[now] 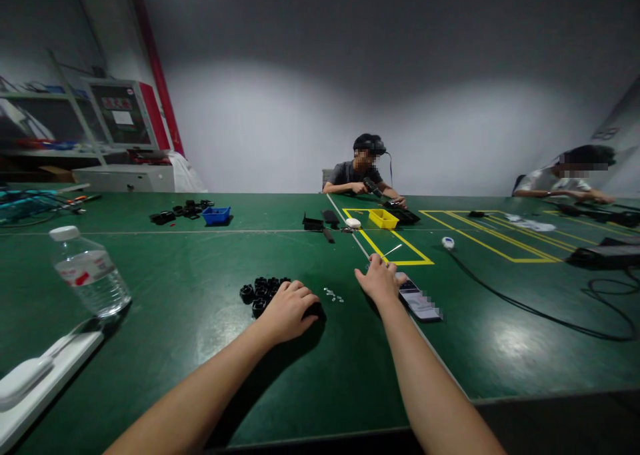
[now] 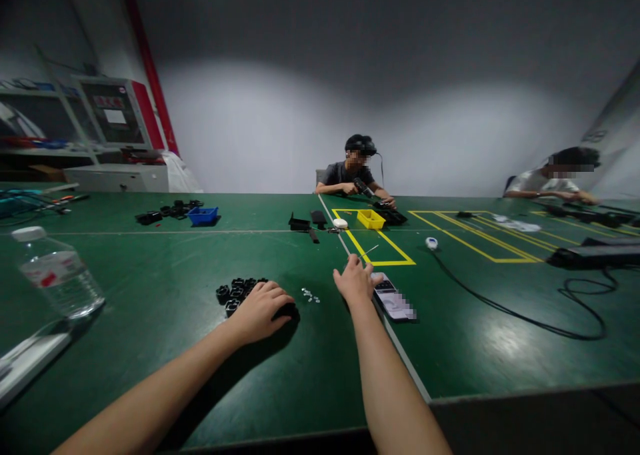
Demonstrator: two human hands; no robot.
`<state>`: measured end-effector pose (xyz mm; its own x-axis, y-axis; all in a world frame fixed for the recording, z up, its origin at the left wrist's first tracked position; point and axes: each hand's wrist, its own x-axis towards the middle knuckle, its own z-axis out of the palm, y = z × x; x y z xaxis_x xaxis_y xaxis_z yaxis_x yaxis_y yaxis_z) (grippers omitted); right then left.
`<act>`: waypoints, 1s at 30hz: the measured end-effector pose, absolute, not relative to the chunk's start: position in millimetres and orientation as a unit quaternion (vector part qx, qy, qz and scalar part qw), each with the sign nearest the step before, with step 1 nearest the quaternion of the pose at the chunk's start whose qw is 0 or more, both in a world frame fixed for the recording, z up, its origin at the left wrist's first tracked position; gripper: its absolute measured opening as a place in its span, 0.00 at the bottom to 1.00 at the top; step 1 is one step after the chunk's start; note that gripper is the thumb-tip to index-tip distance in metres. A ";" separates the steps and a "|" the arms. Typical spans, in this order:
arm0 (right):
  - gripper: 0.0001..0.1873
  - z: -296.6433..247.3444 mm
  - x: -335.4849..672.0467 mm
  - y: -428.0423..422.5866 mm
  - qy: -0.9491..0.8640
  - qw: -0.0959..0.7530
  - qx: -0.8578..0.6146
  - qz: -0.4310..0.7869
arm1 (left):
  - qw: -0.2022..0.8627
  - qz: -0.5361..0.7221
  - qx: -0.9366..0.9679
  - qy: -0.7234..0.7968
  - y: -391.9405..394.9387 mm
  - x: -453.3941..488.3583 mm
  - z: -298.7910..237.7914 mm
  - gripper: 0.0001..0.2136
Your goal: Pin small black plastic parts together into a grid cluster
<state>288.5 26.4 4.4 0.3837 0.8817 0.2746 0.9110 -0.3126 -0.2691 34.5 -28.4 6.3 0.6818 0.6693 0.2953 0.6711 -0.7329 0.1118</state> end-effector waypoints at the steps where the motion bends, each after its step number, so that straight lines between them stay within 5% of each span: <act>1: 0.23 5.2 289.6 27.0 -0.548 0.192 -0.813 -0.036 | 0.002 -0.160 -0.917 -0.365 -28.6 34.5 6.5 0.13; 30: 0.23 -0.2 300.1 26.5 -0.555 0.178 -0.812 0.006 | -0.006 -0.160 -0.918 -0.364 -29.7 33.2 7.5 0.13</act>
<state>300.1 26.5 -0.2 0.3834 0.9043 0.1876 0.8997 -0.3198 -0.2969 33.2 -29.7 7.5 0.6839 0.6695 0.2900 0.6655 -0.7353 0.1279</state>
